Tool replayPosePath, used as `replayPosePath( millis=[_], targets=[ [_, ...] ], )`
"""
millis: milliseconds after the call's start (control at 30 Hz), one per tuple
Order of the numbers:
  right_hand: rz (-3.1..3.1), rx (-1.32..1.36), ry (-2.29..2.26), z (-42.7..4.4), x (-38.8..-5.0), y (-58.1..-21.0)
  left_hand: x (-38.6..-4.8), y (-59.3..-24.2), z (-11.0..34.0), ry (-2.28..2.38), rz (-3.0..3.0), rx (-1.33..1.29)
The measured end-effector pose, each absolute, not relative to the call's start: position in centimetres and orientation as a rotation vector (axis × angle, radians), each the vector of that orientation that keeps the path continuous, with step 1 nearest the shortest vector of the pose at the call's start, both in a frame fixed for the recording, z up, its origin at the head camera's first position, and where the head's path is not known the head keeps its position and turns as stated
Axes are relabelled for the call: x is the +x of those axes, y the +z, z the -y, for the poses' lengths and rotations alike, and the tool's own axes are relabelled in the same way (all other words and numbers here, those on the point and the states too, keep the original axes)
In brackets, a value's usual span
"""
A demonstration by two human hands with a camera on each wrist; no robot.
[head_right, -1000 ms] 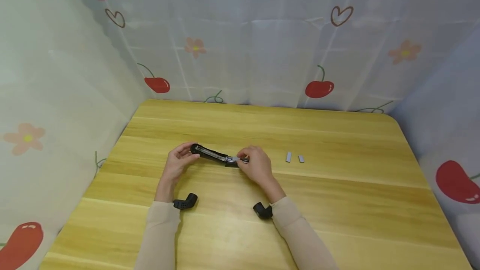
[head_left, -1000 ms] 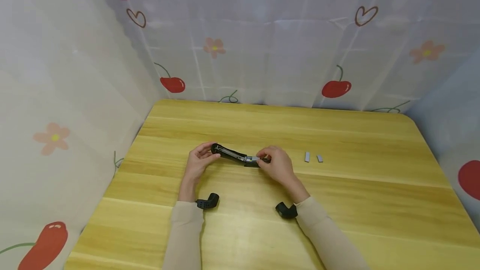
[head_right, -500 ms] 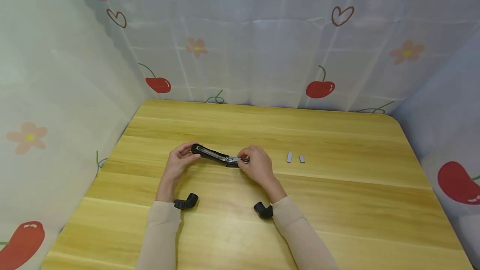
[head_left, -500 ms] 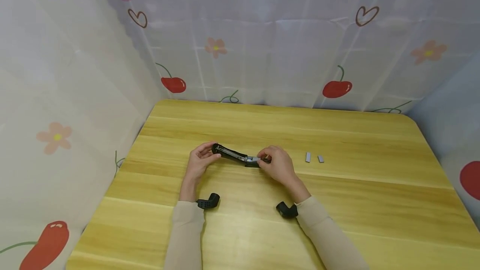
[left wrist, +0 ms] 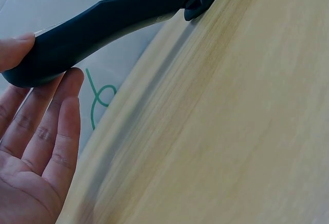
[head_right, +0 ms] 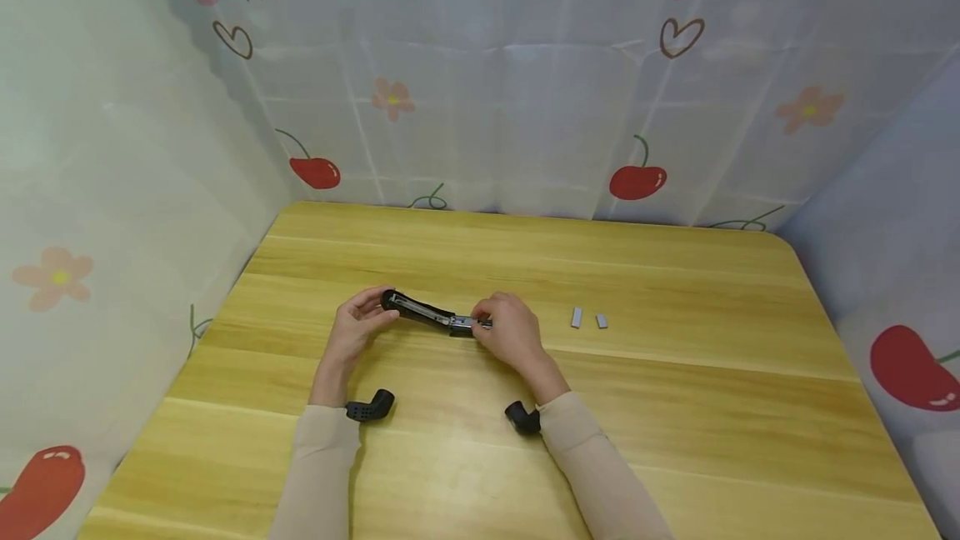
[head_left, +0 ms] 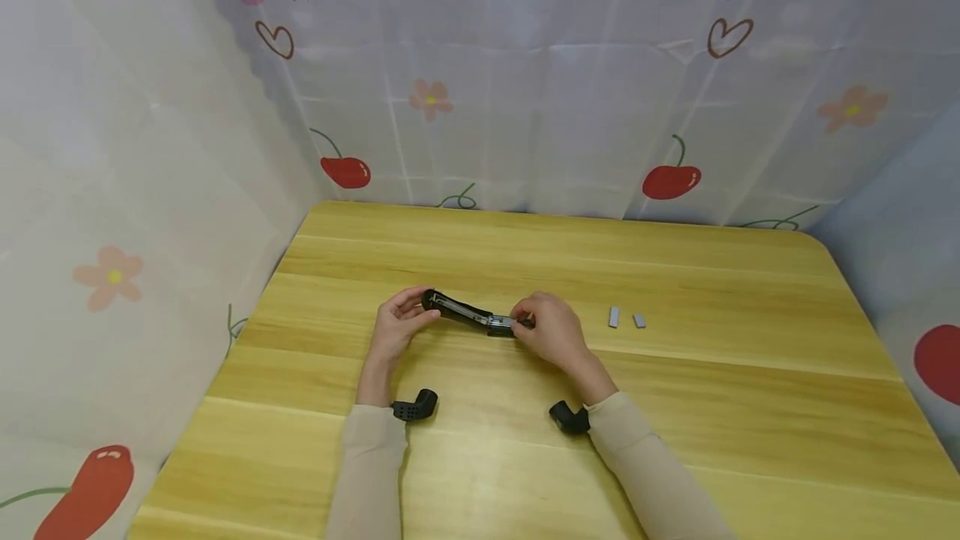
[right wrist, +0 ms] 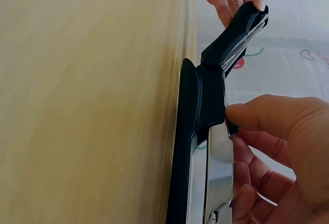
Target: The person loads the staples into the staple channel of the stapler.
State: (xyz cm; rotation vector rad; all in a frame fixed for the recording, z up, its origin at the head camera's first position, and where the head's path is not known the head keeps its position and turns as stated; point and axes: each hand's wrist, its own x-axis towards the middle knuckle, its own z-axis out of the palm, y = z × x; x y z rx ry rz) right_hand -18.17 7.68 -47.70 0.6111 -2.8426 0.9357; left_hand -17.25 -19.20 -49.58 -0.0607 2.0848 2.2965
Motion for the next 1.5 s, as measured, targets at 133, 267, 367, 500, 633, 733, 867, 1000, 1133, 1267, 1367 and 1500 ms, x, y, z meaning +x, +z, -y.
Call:
replayPosePath(
  millis=[133,267,367,500,633,733,867,1000,1133,1267,1367,1500],
  targets=[
    [2.839,0.61,0.908,-7.4,-18.1,-47.6,-17.2,-49.6,19.2,2.293,-2.087,-0.067],
    [2.875,0.592,0.923,-7.4,-18.1,-47.4,-17.2,-49.5,19.2,2.289,-2.088,-0.076],
    [2.888,0.589,0.946,-7.4,-18.2,-47.4,-17.2,-49.4,19.2,2.291,-2.08,-0.08],
    [2.877,0.605,0.996,-7.4,-18.3,-47.4,-17.4,-49.4,19.2,2.296,-2.075,-0.083],
    [2.853,0.62,1.029,-7.6,-18.3,-47.4,-17.4,-49.4,19.2,2.295,-2.079,-0.082],
    [2.823,0.613,1.055,-7.9,-18.1,-47.4,-17.4,-49.4,19.2,2.294,-2.077,-0.08],
    [2.779,0.571,1.075,-8.9,-17.6,-47.3,-17.3,-49.5,19.1,2.294,-2.073,-0.078],
    [2.752,0.504,1.066,-10.3,-17.1,-47.1,-17.2,-49.6,19.2,2.297,-2.078,-0.093],
    [2.729,0.396,1.078,-12.5,-16.8,-47.1,-17.2,-49.7,19.3,2.312,-2.082,-0.107],
    [2.723,0.245,1.082,-15.3,-17.0,-47.5,-17.1,-49.6,19.5,2.336,-2.084,-0.121],
    [2.721,0.125,1.057,-17.7,-17.2,-47.9,-17.1,-49.6,19.5,2.333,-2.085,-0.125],
    [2.729,-0.01,1.011,-20.7,-17.2,-48.6,-17.3,-49.7,19.1,2.306,-2.089,-0.116]
  ],
)
